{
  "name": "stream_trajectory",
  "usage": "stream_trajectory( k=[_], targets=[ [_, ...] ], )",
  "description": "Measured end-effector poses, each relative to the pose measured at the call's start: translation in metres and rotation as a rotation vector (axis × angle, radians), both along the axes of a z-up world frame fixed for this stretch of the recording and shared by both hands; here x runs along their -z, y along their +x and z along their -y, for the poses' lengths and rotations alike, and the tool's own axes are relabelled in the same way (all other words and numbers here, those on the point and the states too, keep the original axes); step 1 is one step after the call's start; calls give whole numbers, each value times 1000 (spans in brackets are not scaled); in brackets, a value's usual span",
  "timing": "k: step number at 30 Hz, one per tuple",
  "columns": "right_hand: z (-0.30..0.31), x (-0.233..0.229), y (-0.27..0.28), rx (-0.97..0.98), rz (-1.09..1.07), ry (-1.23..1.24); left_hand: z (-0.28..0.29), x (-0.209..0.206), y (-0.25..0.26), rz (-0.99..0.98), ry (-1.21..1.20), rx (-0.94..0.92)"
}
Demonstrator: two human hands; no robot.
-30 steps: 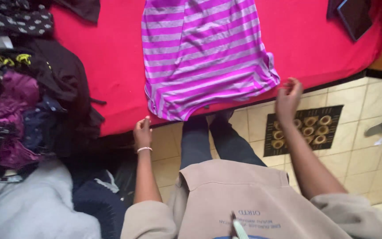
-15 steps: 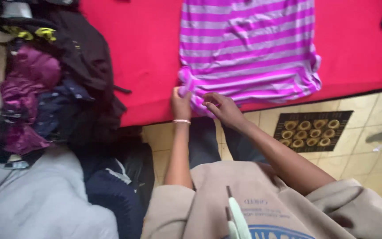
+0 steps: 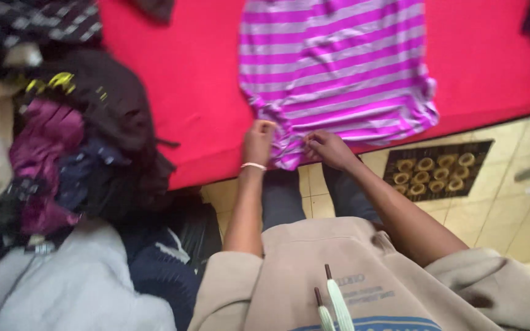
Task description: Folding various items of laundry on a bed.
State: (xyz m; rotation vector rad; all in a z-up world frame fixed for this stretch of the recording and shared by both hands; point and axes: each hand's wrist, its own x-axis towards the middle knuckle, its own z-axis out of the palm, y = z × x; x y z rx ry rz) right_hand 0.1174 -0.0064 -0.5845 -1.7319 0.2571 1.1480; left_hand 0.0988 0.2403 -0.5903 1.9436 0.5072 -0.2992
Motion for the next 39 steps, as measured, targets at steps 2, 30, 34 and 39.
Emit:
stream_trajectory(
  k=[2, 30, 34, 39],
  targets=[
    [45, -14, 0, 194, -78, 51, -1, -16, 22, -165, 43, 7],
    [227, -103, 62, 134, 710, -180, 317, 5, 137, -408, 240, 386],
    [220, -95, 59, -113, 732, -82, 292, -9, 132, -337, 355, 357],
    [224, -87, 66, 144, 244, 19, 238, -7, 128, -271, 36, 123]
  ],
)
